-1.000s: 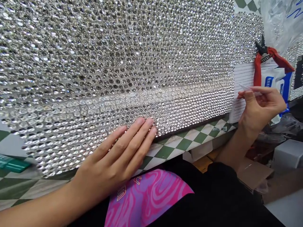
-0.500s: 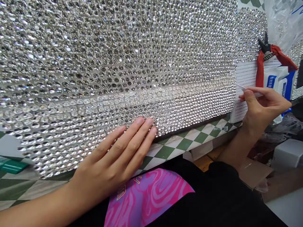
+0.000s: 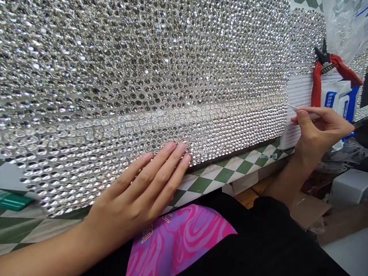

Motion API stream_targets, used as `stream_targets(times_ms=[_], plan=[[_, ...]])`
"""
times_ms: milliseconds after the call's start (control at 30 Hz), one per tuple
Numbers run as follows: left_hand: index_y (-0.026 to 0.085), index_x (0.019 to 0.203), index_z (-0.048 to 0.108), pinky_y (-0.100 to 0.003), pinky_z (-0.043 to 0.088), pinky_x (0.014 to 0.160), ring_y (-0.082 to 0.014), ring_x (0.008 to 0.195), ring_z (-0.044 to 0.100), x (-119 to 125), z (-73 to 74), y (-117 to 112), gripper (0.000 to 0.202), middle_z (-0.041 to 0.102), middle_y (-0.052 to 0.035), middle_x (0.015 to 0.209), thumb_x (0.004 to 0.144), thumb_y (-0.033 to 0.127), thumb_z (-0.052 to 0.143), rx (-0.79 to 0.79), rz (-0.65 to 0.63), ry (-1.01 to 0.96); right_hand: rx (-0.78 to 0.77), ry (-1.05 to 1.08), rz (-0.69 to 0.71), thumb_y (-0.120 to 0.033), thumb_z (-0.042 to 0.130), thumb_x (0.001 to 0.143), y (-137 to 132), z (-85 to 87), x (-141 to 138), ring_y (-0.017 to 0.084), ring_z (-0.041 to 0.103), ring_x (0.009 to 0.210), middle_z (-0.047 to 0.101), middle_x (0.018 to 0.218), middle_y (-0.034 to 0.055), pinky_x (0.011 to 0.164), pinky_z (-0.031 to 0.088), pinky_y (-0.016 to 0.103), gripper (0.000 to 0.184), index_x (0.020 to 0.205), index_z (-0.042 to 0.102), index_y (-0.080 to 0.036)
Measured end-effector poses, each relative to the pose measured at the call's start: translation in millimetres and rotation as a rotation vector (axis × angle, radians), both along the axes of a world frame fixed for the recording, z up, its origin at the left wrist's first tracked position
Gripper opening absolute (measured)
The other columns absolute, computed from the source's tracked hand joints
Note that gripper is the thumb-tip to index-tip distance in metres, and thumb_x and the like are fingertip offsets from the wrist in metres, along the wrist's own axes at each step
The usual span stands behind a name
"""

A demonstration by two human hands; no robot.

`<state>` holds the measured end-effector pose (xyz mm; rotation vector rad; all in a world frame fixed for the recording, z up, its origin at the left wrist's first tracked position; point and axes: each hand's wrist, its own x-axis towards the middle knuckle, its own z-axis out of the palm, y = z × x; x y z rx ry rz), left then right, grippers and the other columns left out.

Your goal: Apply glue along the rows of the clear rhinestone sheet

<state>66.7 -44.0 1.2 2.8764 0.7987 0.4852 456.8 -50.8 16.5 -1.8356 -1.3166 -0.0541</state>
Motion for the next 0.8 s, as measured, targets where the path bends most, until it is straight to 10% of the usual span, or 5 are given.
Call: stream_targets(times_ms=[367, 800], plan=[[0.007, 0.143, 0.048, -0.034, 0.016, 0.13, -0.0225, 0.153, 0.024, 1, 0.9, 3, 0.05, 0.04, -0.0146, 0.157, 0.096, 0.024, 0.054, 0.024, -0.015, 0.003, 0.012, -0.041, -0.066, -0.021, 0.077, 0.072, -1, -5.1, 11, 0.012, 0.061, 0.054, 0.067, 0.068, 0.0, 0.05, 0.043, 0.024, 0.009, 0.078, 0.075, -0.015], [0.005, 0.14, 0.051, -0.036, 0.025, 0.127, -0.0251, 0.138, 0.05, 2, 2.7, 5, 0.048, 0.049, -0.0145, 0.15, 0.095, 0.021, 0.052, 0.04, -0.02, -0.031, 0.328, 0.193, 0.279, -0.023, 0.076, 0.078, 5, 4.4, -18, 0.01, 0.064, 0.058, 0.069, 0.08, -0.0006, 0.047, 0.044, 0.021, 0.018, 0.095, 0.077, -0.02]])
